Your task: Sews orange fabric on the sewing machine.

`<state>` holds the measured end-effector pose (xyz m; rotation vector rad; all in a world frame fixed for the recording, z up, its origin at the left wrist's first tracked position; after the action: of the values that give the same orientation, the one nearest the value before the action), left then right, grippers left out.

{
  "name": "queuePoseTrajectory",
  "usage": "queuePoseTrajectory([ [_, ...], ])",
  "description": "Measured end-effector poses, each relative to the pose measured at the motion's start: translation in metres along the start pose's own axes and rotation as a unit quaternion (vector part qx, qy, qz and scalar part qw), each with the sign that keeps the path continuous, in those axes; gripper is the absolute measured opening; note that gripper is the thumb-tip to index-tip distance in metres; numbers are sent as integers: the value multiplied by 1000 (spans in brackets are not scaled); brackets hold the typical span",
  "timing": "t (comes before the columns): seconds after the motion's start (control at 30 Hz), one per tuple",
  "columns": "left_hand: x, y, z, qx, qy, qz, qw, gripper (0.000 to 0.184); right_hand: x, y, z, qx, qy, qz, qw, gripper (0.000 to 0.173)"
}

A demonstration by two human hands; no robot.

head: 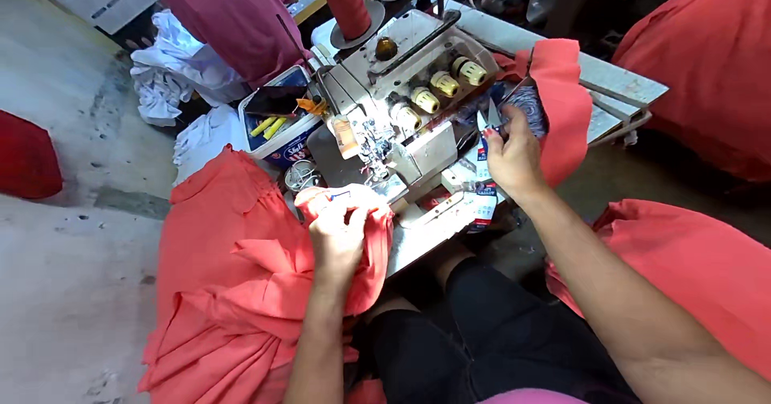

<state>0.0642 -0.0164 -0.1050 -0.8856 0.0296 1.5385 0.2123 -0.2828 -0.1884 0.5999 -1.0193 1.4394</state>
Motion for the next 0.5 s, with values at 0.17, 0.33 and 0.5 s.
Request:
queuePoseTrajectory([
  [0.17,15,-7,-7,146,78,92,982,27,-11,43,-14,66,-91,-94,989,35],
  [0.33,-8,7,-18,147,-70,-88,983,48,13,97,-39,153,-166,-28,974,30],
  [0.5,-3,4,-15,76,-47,-98,991,13,42,123,-60,230,-167,18,958,34],
])
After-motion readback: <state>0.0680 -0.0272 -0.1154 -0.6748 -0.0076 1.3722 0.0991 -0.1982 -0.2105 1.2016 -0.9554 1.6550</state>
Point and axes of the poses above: each hand's wrist, its own y-axis away from the middle knuckle, its own z-axis out of the back of the hand, x = y × z, the point moved 8 cm from there along -y, towards the middle knuckle, and after that the axes turned 1 degree about x, right-handed, at the moved point
